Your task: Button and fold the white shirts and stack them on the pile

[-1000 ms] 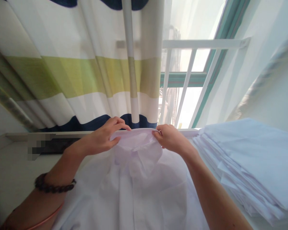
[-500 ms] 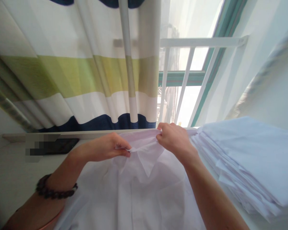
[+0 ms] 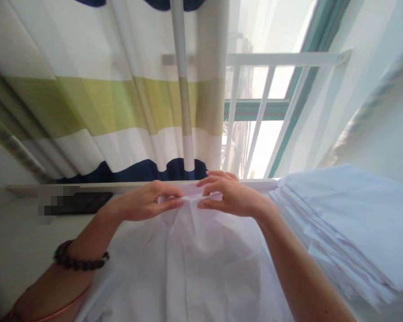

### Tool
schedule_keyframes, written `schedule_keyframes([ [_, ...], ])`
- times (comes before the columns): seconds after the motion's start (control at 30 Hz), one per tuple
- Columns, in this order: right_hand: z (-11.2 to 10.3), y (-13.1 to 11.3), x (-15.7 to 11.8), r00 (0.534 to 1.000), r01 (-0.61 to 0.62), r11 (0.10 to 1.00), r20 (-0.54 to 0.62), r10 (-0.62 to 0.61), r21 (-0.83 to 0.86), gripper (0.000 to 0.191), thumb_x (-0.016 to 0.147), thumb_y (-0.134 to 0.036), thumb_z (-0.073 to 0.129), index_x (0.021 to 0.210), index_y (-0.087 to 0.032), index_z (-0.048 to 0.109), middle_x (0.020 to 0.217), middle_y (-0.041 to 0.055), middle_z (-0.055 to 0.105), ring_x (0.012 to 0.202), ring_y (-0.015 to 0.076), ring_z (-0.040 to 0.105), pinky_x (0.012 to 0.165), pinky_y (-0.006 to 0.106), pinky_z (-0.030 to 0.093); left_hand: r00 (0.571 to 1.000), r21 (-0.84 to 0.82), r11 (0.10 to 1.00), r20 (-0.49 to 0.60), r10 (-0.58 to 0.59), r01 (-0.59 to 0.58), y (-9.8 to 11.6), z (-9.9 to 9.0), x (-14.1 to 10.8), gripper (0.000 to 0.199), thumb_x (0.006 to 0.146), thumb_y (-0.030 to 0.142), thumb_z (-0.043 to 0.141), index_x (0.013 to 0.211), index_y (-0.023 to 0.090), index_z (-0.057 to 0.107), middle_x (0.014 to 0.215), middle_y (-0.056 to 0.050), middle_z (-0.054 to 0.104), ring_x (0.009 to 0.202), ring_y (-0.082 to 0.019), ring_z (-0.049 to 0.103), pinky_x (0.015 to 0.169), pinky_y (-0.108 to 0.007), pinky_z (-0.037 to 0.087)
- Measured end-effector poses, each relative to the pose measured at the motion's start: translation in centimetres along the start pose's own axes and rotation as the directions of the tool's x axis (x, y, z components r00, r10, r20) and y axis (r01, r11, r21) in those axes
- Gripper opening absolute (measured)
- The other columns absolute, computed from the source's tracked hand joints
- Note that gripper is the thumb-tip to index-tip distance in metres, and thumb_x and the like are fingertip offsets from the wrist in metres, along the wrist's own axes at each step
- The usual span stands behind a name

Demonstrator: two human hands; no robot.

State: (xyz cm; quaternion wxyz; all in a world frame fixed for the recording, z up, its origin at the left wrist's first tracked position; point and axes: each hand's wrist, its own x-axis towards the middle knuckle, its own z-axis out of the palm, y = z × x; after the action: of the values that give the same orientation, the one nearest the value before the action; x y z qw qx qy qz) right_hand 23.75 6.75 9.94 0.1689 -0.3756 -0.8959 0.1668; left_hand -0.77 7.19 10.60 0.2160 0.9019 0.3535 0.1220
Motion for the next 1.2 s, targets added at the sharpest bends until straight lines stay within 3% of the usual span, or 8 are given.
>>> schedule_keyframes([
  [0.17, 0.3, -0.1, 0.5, 0.998, 0.043, 0.999, -0.053, -0.044, -0.029, 0.028, 0.089, -0.044, 0.052, 0.080, -0.022, 0.068, 0.079, 0.0024, 0.067, 0.098, 0.0215, 0.058, 0.094, 0.037, 0.037, 1.000, -0.045, 0.999, -0.028, 0.004, -0.005, 0.0, 0.1, 0.1, 0.027, 0.089, 0.035, 0.048, 0.099, 0.018, 0.067, 0.088, -0.001, 0.068, 0.077, -0.015, 0.059, 0.070, -0.023, 0.042],
  [0.27, 0.5, -0.2, 0.7, 0.997, -0.009, 0.999, -0.071, 0.006, -0.038, 0.035, 0.088, -0.047, 0.052, 0.070, -0.020, 0.065, 0.064, -0.0007, 0.059, 0.066, 0.0145, 0.054, 0.066, 0.027, 0.042, 1.000, -0.063, 0.998, -0.018, -0.010, 0.009, -0.1, 0.2, 0.1, 0.029, 0.090, 0.036, 0.048, 0.105, 0.020, 0.066, 0.088, -0.001, 0.068, 0.077, -0.015, 0.059, 0.070, -0.024, 0.043],
  [0.4, 1.0, -0.2, 0.9, 0.989, -0.092, 0.996, -0.116, 0.090, -0.009, 0.036, 0.085, -0.050, 0.054, 0.069, -0.020, 0.065, 0.055, -0.0036, 0.054, 0.052, 0.0104, 0.044, 0.049, 0.023, 0.032, 1.000, -0.077, 0.997, 0.009, -0.005, 0.006, -0.2, 0.2, 0.0, 0.029, 0.091, 0.035, 0.046, 0.101, 0.019, 0.068, 0.085, 0.000, 0.067, 0.074, -0.014, 0.058, 0.065, -0.022, 0.041],
  [0.63, 0.0, 1.4, 0.4, 0.962, -0.197, 0.969, -0.221, 0.161, -0.152, 0.046, 0.080, -0.063, 0.052, 0.065, -0.022, 0.065, 0.054, -0.0009, 0.053, 0.067, 0.0175, 0.051, 0.061, 0.027, 0.038, 0.993, 0.026, 0.997, -0.097, -0.068, 0.070, -1.1, -1.0, -0.4, 0.035, 0.080, 0.052, 0.061, 0.095, 0.020, 0.067, 0.087, 0.002, 0.068, 0.078, -0.015, 0.060, 0.069, -0.022, 0.041],
  [0.87, -1.2, 1.3, -0.1, 0.980, -0.092, 0.980, -0.192, 0.057, -0.178, 0.039, 0.089, -0.052, 0.048, 0.071, -0.023, 0.067, 0.069, 0.0002, 0.062, 0.066, 0.0156, 0.055, 0.076, 0.031, 0.037, 0.959, 0.258, 0.963, -0.284, -0.002, 0.079, -2.6, -1.4, -0.6, 0.031, 0.086, 0.048, 0.056, 0.092, 0.021, 0.070, 0.087, 0.000, 0.071, 0.086, -0.019, 0.059, 0.087, -0.029, 0.039],
  [0.97, -0.9, 1.9, 2.3, 0.976, -0.095, 0.963, -0.213, 0.041, -0.252, 0.043, 0.092, -0.048, 0.044, 0.063, -0.021, 0.062, 0.067, -0.0002, 0.057, 0.064, 0.0137, 0.053, 0.074, 0.030, 0.036, 0.928, 0.297, 0.946, -0.372, -0.009, 0.129, -3.6, -1.6, 0.5, 0.030, 0.088, 0.045, 0.054, 0.097, 0.020, 0.069, 0.091, -0.001, 0.071, 0.084, -0.018, 0.060, 0.083, -0.029, 0.041],
  [1.07, -0.1, 3.7, 6.3, 0.933, -0.256, 0.913, -0.328, 0.148, -0.317, 0.037, 0.092, -0.044, 0.046, 0.069, -0.020, 0.063, 0.071, 0.0008, 0.059, 0.072, 0.0163, 0.056, 0.078, 0.032, 0.037, 0.879, 0.262, 0.944, -0.474, -0.057, 0.202, -5.5, -1.5, 3.0, 0.028, 0.089, 0.041, 0.054, 0.098, 0.018, 0.067, 0.096, -0.004, 0.069, 0.088, -0.020, 0.061, 0.082, -0.030, 0.044],
  [1.2, 2.5, 5.8, 10.5, 0.880, -0.376, 0.871, -0.415, 0.229, -0.317, 0.020, 0.089, -0.028, 0.051, 0.098, -0.018, 0.065, 0.105, 0.0107, 0.062, 0.100, 0.0258, 0.056, 0.084, 0.038, 0.038, 0.847, 0.225, 0.937, -0.518, -0.117, 0.266, -8.1, -0.5, 6.6, 0.026, 0.085, 0.031, 0.061, 0.106, 0.016, 0.063, 0.109, -0.009, 0.062, 0.102, -0.022, 0.057, 0.093, -0.033, 0.042],
])
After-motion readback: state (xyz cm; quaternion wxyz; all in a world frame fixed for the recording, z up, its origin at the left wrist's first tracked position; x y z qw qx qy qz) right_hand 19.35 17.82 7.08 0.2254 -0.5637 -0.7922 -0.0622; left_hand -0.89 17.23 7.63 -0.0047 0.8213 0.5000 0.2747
